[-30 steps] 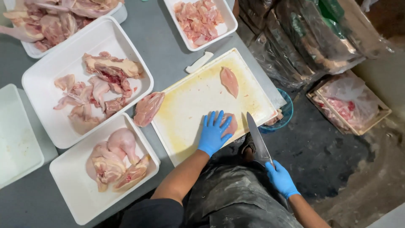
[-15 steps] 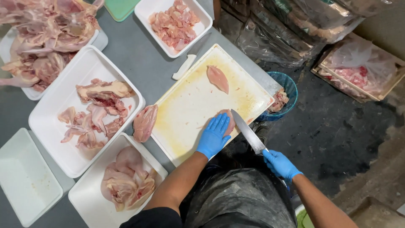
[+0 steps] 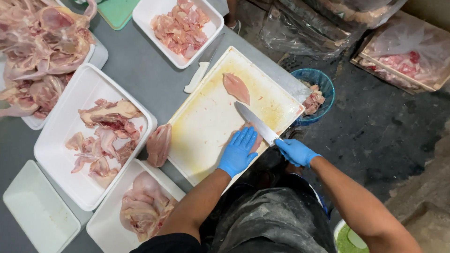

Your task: Cutting and trimming raw chicken breasts into smaller portions on a cutting board using a knife.

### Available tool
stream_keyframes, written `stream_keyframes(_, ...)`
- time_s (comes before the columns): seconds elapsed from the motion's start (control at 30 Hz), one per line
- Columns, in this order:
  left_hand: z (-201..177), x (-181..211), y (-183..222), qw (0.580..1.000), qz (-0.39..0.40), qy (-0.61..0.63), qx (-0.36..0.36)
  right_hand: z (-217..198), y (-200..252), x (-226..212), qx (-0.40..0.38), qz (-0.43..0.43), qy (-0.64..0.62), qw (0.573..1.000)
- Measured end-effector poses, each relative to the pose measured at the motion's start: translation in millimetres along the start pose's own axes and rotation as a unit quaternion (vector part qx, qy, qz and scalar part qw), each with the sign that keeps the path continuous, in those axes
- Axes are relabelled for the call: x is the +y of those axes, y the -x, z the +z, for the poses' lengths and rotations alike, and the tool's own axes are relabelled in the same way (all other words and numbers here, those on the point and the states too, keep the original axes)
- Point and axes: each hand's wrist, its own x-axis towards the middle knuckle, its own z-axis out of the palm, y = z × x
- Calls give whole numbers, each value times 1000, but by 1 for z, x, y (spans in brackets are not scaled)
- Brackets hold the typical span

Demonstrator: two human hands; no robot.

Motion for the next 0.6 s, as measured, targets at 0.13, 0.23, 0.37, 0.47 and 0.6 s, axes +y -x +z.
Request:
stream_keyframes(0.13, 4, -3, 0, 1000, 7, 20, -9, -27, 45, 0, -6, 15, 47, 999)
stream_keyframes(0.23, 4, -5, -3, 1000, 8, 25, -1, -39, 68, -1, 2, 52, 99, 994)
stream_keyframes(0.37, 1, -3, -1, 1000, 17, 17, -14, -17, 26, 5, -16, 26, 106, 994)
stream_keyframes(0.47, -2, -4, 1, 999, 20, 11, -31, 9, 0, -5, -24, 4, 74, 997)
stream_keyframes(0.6, -1, -8, 2, 999, 29, -9, -45, 4, 8, 5, -38, 12, 99, 994)
